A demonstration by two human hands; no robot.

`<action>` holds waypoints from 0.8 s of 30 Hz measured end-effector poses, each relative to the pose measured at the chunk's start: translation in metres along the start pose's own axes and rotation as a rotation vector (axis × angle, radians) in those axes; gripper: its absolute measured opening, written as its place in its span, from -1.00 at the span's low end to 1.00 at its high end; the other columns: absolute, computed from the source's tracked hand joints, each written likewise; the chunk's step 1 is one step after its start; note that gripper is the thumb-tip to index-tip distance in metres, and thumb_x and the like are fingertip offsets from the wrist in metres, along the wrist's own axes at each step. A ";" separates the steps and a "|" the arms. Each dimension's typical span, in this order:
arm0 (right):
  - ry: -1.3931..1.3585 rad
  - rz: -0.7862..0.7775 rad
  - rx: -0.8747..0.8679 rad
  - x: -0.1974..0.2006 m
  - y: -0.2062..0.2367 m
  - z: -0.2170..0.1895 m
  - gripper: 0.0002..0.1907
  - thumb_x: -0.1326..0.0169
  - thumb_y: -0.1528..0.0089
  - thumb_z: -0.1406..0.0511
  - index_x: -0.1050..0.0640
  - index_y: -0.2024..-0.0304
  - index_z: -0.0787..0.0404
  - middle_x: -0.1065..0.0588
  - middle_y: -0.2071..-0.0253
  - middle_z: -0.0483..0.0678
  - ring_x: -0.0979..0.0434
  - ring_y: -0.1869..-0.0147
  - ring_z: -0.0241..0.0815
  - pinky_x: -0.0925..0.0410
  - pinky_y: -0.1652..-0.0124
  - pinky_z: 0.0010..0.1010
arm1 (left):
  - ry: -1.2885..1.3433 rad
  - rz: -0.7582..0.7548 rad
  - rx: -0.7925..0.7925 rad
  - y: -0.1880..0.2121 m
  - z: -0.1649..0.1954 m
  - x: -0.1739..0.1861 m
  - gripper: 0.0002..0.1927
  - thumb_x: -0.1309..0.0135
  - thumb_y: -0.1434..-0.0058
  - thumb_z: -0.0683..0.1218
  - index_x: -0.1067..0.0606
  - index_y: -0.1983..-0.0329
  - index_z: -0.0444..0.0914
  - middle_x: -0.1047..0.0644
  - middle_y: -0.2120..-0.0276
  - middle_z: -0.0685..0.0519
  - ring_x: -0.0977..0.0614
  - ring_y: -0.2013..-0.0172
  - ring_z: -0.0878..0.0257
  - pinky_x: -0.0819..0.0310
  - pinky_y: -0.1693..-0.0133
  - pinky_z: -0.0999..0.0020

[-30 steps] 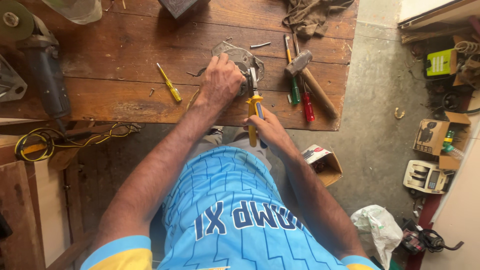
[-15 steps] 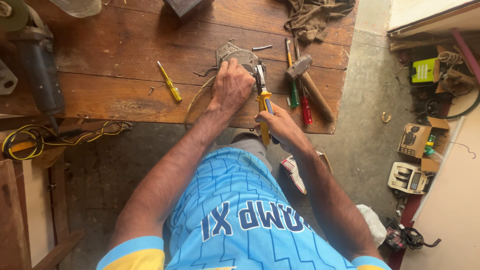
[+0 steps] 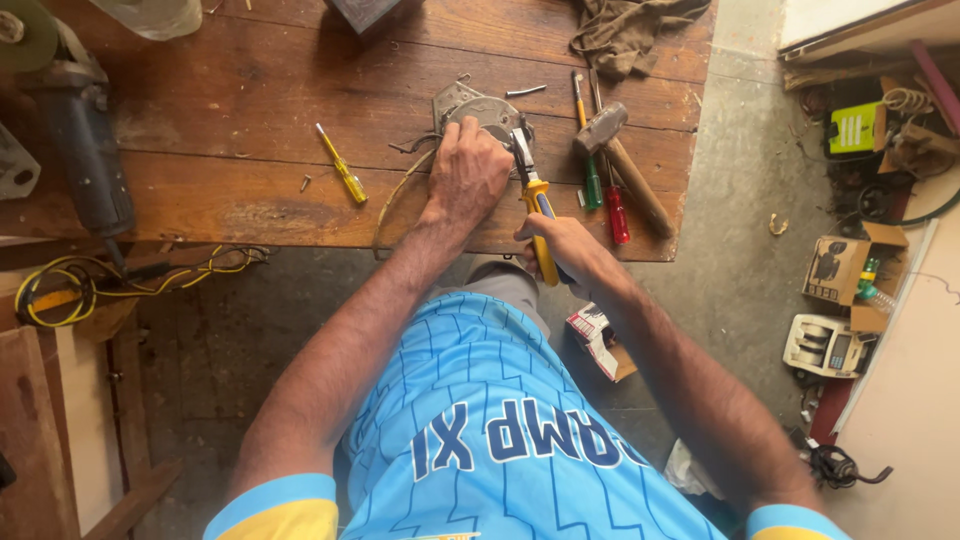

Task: The person works at a wooden workbench on a metal motor housing. They hold the housing with pliers, tap it with a hammer, use a screwdriver on its parts, and repeatedly grip and pull at components with pliers before setting the tools down and wiping their hands with a cloth.

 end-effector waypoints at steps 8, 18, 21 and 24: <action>-0.197 -0.097 0.061 -0.004 -0.024 0.020 -0.83 -0.07 -0.15 0.28 -0.36 0.35 0.20 -0.30 0.52 -0.11 -0.27 0.54 -0.29 -0.21 0.55 -0.38 | -0.018 -0.023 -0.026 0.000 -0.002 0.007 -0.82 -0.11 -0.15 -0.11 -0.65 0.49 -0.25 -0.55 0.56 0.00 -0.51 0.27 0.17 -0.37 0.19 0.21; -0.179 0.020 0.487 -0.031 -0.066 0.049 -0.93 0.00 -0.22 0.35 -0.42 0.28 0.24 -0.32 0.48 -0.13 -0.28 0.49 -0.33 -0.21 0.51 -0.47 | -0.016 -0.025 -0.007 0.010 -0.012 -0.003 -0.77 -0.11 -0.18 -0.03 -0.65 0.47 -0.25 -0.56 0.54 0.00 -0.50 0.30 0.19 -0.37 0.20 0.25; -0.139 0.021 0.489 -0.031 -0.067 0.048 -0.89 -0.01 -0.26 0.33 -0.43 0.21 0.26 -0.36 0.44 -0.11 -0.31 0.44 -0.32 -0.24 0.46 -0.47 | 0.027 -0.044 -0.010 0.010 -0.017 -0.005 -0.68 -0.12 -0.23 0.05 -0.64 0.47 -0.27 -0.56 0.54 0.00 -0.50 0.30 0.17 -0.37 0.22 0.24; -0.163 -0.057 0.371 -0.024 -0.055 0.042 -0.80 -0.01 -0.26 0.27 -0.45 0.12 0.23 -0.43 0.40 -0.07 -0.46 0.38 -0.26 -0.38 0.40 -0.40 | 0.001 0.006 -0.043 0.006 -0.011 -0.001 -0.82 -0.12 -0.11 -0.07 -0.64 0.48 -0.26 -0.57 0.50 0.01 -0.52 0.25 0.14 -0.38 0.19 0.25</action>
Point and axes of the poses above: each hand's wrist, its own y-axis away from the middle knuckle, its own x-axis out of the back of the hand, z = x × y, the point moved 5 cm from there along -y, towards the middle knuckle
